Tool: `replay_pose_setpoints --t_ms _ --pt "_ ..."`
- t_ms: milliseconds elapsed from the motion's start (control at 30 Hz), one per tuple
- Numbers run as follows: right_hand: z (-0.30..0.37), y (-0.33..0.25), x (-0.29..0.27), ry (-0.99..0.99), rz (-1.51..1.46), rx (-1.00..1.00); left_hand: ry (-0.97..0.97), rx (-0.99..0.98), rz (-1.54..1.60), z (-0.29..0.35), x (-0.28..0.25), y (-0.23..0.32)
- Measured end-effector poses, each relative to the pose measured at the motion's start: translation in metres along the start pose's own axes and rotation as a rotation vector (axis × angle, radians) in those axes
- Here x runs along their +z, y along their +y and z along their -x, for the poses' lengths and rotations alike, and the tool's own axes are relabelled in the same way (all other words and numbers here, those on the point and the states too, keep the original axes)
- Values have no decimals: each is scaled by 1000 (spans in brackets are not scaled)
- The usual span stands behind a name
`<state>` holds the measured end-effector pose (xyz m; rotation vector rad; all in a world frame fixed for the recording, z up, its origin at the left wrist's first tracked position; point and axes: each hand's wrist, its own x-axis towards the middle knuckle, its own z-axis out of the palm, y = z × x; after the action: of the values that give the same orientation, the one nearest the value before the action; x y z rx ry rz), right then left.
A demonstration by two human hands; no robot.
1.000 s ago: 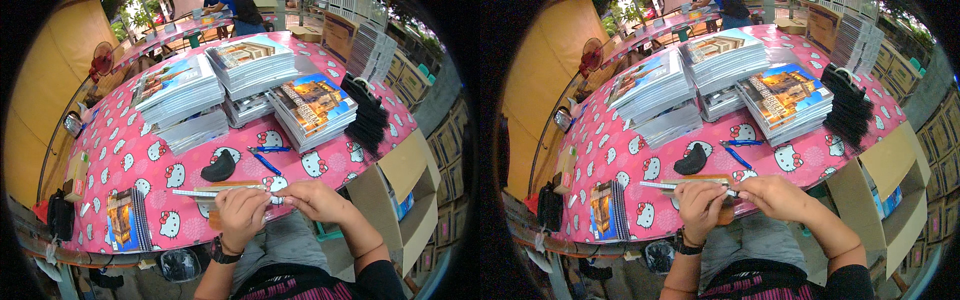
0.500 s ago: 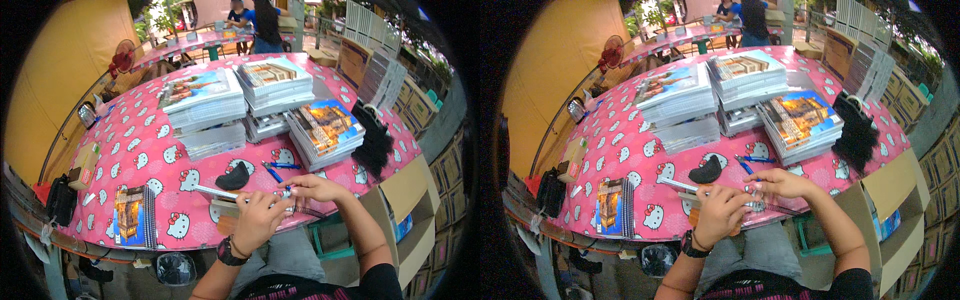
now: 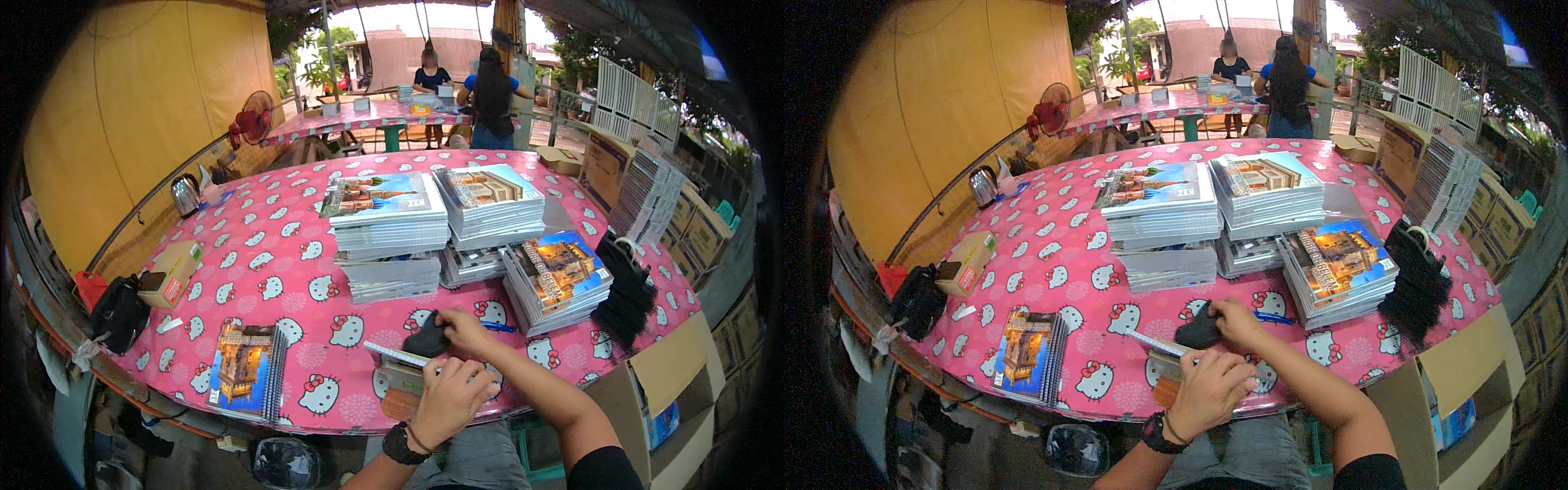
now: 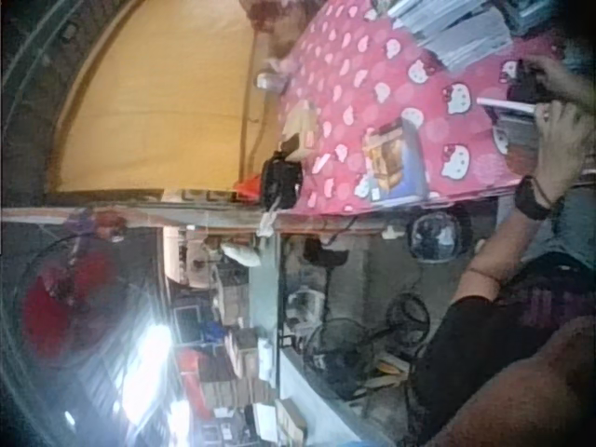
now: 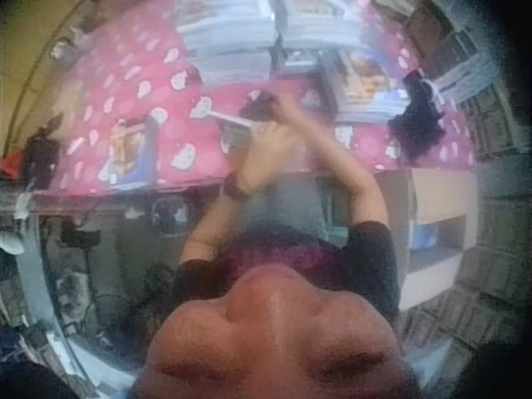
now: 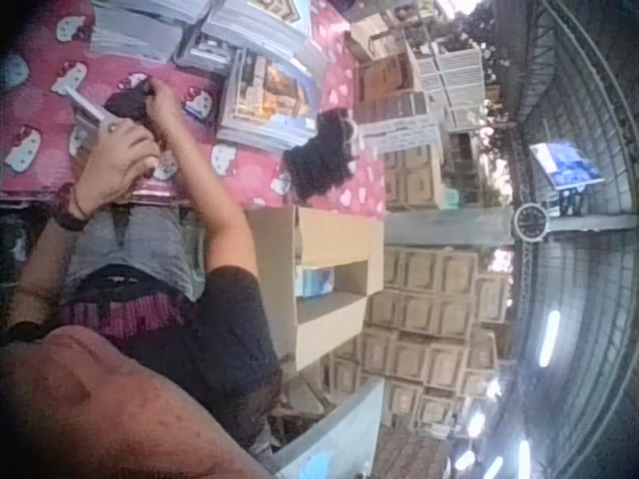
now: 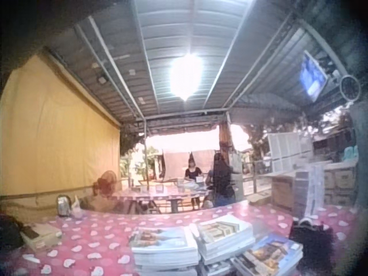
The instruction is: The person attaches a plastic spiral binding to several notebooks one at a time by hand.
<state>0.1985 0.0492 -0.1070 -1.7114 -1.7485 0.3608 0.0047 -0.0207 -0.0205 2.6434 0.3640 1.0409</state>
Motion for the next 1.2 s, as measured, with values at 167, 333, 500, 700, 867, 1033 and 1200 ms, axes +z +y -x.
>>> replay_pose_setpoints --t_ms 167,333,500,700,867,1033,1200 --pt "32 -23 -26 -71 155 -23 -40 16 -63 1 -11 -3" --pt "48 25 3 25 415 -186 12 98 -24 -19 8 -9" --pt "41 13 12 76 291 -358 -135 83 25 -17 -11 -26" --pt "85 -19 -25 244 -595 259 -205 -116 850 50 -97 -34" --pt "115 0 4 463 -1043 190 164 -618 1693 281 -59 -125" --pt "118 2 7 555 -776 346 501 -1877 1070 448 108 -180" --pt "117 33 10 547 -490 115 33 -1668 715 425 205 -197"
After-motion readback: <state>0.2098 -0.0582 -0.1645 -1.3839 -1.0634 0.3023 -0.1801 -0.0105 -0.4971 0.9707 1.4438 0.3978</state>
